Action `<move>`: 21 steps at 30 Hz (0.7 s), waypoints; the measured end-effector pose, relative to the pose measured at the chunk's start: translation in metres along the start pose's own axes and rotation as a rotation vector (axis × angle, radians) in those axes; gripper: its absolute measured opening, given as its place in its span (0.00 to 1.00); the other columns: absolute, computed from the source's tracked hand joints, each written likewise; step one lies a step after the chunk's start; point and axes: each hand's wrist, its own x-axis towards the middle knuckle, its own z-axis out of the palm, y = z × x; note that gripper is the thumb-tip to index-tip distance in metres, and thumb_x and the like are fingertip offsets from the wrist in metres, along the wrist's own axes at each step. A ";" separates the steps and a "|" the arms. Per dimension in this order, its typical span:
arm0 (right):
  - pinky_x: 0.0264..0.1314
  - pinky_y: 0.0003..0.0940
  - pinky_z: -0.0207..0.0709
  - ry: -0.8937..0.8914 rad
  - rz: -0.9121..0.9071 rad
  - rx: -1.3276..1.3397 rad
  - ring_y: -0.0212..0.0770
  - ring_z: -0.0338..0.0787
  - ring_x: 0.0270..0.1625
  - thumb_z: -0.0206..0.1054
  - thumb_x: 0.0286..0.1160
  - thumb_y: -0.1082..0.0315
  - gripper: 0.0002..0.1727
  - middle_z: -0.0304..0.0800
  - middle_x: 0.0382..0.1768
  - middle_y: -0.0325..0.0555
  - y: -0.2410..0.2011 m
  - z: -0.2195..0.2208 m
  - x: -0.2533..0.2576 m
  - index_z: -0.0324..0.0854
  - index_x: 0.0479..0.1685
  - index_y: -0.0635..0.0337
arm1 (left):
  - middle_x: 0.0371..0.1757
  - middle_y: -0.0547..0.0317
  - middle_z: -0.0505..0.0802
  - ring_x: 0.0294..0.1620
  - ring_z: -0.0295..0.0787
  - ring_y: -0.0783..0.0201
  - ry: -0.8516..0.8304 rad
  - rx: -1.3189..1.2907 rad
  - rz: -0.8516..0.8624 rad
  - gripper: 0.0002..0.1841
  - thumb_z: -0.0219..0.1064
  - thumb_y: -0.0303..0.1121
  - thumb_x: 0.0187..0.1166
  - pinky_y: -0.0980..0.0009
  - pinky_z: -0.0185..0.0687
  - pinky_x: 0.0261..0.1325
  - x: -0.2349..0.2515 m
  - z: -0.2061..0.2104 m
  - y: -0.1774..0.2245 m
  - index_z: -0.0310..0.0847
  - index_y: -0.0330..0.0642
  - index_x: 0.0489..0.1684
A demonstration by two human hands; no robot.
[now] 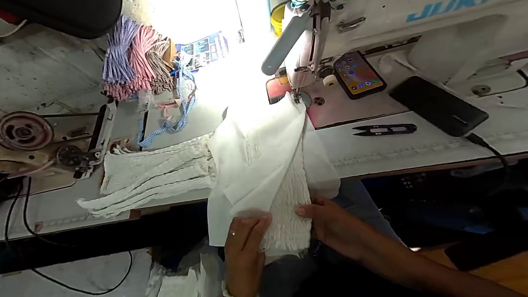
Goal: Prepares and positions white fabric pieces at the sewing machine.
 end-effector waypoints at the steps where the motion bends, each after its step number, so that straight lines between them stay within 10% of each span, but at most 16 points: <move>1: 0.47 0.36 0.92 0.023 0.002 -0.003 0.40 0.96 0.42 0.60 0.78 0.75 0.13 0.94 0.42 0.47 0.003 -0.004 -0.003 0.72 0.59 0.63 | 0.43 0.56 0.91 0.50 0.86 0.63 -0.023 0.022 0.030 0.10 0.65 0.24 0.75 0.75 0.78 0.63 -0.001 0.001 0.000 0.91 0.45 0.45; 5: 0.47 0.32 0.90 0.039 -0.009 -0.101 0.36 0.94 0.43 0.66 0.77 0.72 0.20 0.92 0.46 0.45 0.012 -0.026 -0.010 0.72 0.66 0.63 | 0.40 0.57 0.92 0.47 0.86 0.59 -0.076 0.128 0.104 0.10 0.62 0.27 0.76 0.68 0.77 0.61 -0.009 0.010 -0.003 0.92 0.47 0.41; 8: 0.35 0.24 0.83 0.025 -0.017 -0.220 0.29 0.90 0.34 0.68 0.77 0.70 0.08 0.93 0.38 0.38 0.013 -0.043 -0.016 0.83 0.51 0.59 | 0.40 0.57 0.92 0.48 0.87 0.58 -0.121 0.168 0.084 0.11 0.62 0.26 0.73 0.63 0.76 0.60 -0.015 0.015 -0.006 0.93 0.48 0.40; 15: 0.26 0.23 0.81 0.054 -0.066 -0.240 0.29 0.87 0.25 0.72 0.72 0.73 0.08 0.88 0.31 0.38 0.010 -0.050 -0.027 0.76 0.39 0.57 | 0.40 0.55 0.94 0.47 0.89 0.54 -0.175 0.224 0.065 0.12 0.62 0.24 0.69 0.57 0.77 0.58 -0.017 0.011 -0.004 0.93 0.46 0.39; 21: 0.19 0.19 0.75 0.180 -0.307 -0.484 0.24 0.79 0.17 0.80 0.63 0.70 0.22 0.78 0.21 0.31 0.017 -0.031 -0.037 0.68 0.45 0.57 | 0.66 0.54 0.84 0.72 0.78 0.54 -0.148 0.054 0.109 0.21 0.69 0.43 0.80 0.56 0.65 0.79 -0.012 0.031 0.049 0.74 0.57 0.70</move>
